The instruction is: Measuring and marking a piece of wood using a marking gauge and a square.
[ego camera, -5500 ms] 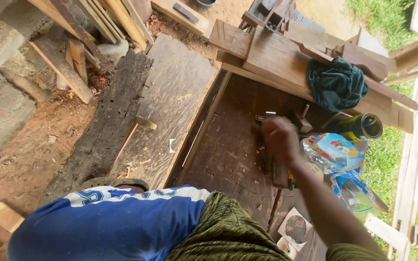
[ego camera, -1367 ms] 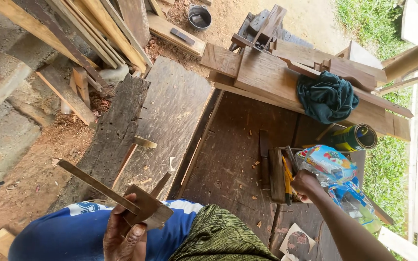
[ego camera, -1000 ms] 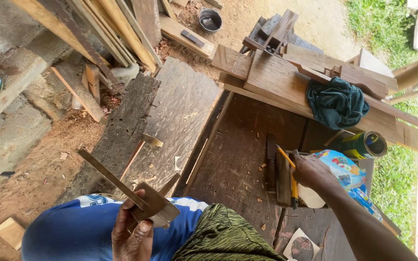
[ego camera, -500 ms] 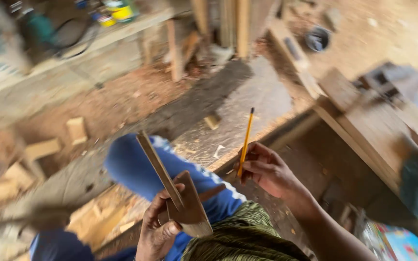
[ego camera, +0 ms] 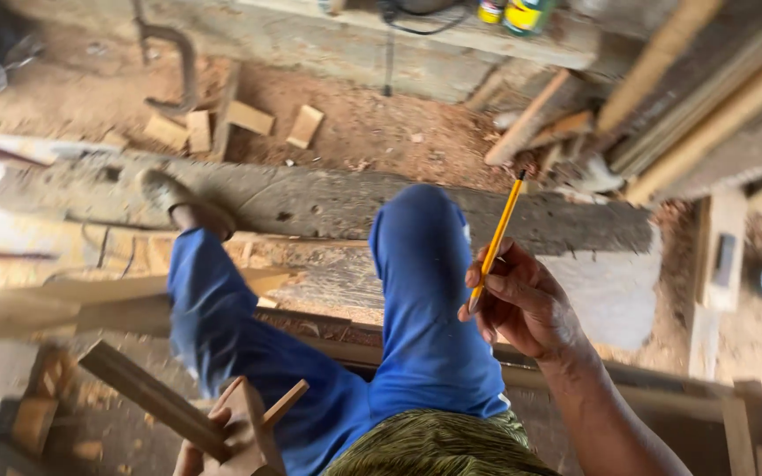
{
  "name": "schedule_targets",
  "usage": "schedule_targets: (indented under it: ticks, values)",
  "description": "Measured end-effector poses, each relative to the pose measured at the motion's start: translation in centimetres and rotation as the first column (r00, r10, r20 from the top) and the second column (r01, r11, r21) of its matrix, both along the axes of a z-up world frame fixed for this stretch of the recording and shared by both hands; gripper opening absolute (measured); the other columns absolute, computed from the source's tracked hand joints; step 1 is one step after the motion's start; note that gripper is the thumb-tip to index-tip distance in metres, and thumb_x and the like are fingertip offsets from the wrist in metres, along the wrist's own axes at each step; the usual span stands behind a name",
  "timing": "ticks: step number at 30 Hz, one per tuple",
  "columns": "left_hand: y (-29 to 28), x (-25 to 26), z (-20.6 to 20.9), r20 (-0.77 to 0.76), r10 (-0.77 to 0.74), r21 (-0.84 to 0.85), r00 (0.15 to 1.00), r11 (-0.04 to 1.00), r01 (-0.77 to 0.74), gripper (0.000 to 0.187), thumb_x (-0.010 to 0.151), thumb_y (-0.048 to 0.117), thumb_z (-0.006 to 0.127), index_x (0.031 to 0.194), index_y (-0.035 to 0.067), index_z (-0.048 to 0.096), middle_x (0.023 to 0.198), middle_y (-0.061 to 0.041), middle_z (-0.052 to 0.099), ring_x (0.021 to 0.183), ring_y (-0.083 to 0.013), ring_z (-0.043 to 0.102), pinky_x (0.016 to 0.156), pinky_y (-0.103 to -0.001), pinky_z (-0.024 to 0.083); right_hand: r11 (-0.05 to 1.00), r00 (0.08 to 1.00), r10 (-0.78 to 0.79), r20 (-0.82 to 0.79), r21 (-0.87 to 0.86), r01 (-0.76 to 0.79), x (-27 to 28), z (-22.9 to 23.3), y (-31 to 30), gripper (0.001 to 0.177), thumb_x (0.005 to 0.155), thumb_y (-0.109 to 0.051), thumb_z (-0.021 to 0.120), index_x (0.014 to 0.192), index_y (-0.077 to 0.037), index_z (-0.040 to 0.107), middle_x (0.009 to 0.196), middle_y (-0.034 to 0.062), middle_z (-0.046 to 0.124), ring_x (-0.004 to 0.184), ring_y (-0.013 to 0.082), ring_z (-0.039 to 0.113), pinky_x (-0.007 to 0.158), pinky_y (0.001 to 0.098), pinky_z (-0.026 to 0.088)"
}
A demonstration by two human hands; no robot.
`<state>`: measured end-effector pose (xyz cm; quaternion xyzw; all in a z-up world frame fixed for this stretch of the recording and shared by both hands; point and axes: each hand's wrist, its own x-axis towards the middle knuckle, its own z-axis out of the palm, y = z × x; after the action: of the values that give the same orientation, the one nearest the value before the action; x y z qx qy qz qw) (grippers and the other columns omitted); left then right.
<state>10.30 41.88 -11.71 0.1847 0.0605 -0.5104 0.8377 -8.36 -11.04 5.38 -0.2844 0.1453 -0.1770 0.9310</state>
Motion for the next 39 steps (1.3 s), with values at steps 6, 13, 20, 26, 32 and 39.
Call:
schedule_targets:
  ticks: [6, 13, 20, 26, 32, 39]
  values:
    - [-2.9, -5.1, 6.1, 0.171, 0.346, 0.178, 0.922, 0.910, -0.375, 0.064, 0.097, 0.016, 0.063, 0.153, -0.004, 0.041, 0.149, -0.026, 0.050, 0.134, -0.0361, 0.055, 0.110, -0.049, 0.048, 0.968, 0.966, 0.251, 0.063, 0.000, -0.251, 3.6, -0.1, 0.1, 0.027, 0.104, 0.000, 0.061, 0.130, -0.003, 0.054, 0.109, 0.0180, 0.067, 0.089, 0.0376, 0.075, 0.050, 0.0360, 0.059]
    - [-4.7, -10.0, 15.6, 0.591, 0.326, 0.653, 0.738, 0.344, -0.675, 0.069, 0.076, 0.023, 0.086, 0.134, -0.003, 0.060, 0.150, -0.015, 0.053, 0.132, -0.0256, 0.055, 0.108, -0.040, 0.047, 0.864, 0.858, 0.503, 0.108, -0.028, -0.503, 10.0, -2.4, 3.4, 0.039, 0.105, 0.003, 0.060, 0.144, -0.001, 0.055, 0.118, 0.0221, 0.062, 0.095, 0.0414, 0.072, 0.054, 0.0383, 0.059]
    - [-4.0, -10.6, 15.0, 0.695, 0.036, 0.710, 0.718, 0.117, -0.694, 0.071, 0.073, 0.038, 0.089, 0.130, 0.003, 0.065, 0.152, -0.015, 0.046, 0.134, -0.0281, 0.056, 0.110, -0.037, 0.047, 0.659, 0.677, 0.730, -0.093, -0.164, -0.734, 12.0, -2.6, 12.1, 0.037, 0.100, 0.000, 0.061, 0.136, -0.001, 0.055, 0.107, 0.0222, 0.063, 0.080, 0.0327, 0.070, 0.048, 0.0340, 0.055]
    - [-4.4, -10.8, 14.9, 0.744, -0.042, 0.668, 0.667, 0.086, -0.739, 0.074, 0.071, 0.045, 0.090, 0.129, 0.005, 0.067, 0.153, -0.019, 0.041, 0.136, -0.0338, 0.053, 0.108, -0.041, 0.050, 0.406, 0.620, 0.721, -0.309, -0.537, -0.740, 12.2, -3.3, 18.0, 0.075, 0.098, 0.005, 0.061, 0.167, -0.013, 0.038, 0.100, 0.0206, 0.073, 0.074, 0.0224, 0.069, 0.055, 0.0318, 0.056]
    - [-5.4, -12.5, 14.4, 0.694, -0.071, 0.716, 0.716, 0.172, -0.677, 0.079, 0.070, 0.056, 0.085, 0.131, 0.009, 0.068, 0.159, -0.020, 0.039, 0.138, -0.0381, 0.052, 0.106, -0.045, 0.052, 0.087, 0.666, 0.684, -0.298, -0.873, -0.480, 13.9, -2.0, 21.4, 0.032, 0.104, 0.006, 0.055, 0.129, -0.006, 0.071, 0.097, 0.0162, 0.072, 0.084, 0.0204, 0.070, 0.072, 0.0323, 0.057]
    - [-5.7, -13.3, 14.4, 0.723, -0.049, 0.678, 0.689, 0.237, -0.696, 0.079, 0.076, 0.059, 0.082, 0.136, 0.011, 0.066, 0.160, -0.021, 0.042, 0.141, -0.0388, 0.051, 0.109, -0.047, 0.050, -0.338, 0.593, 0.708, -0.385, -0.921, -0.194, 14.9, -0.7, 26.1, 0.066, 0.070, -0.022, 0.086, 0.131, -0.009, 0.065, 0.101, 0.0113, 0.070, 0.093, 0.0194, 0.071, 0.080, 0.0333, 0.058]
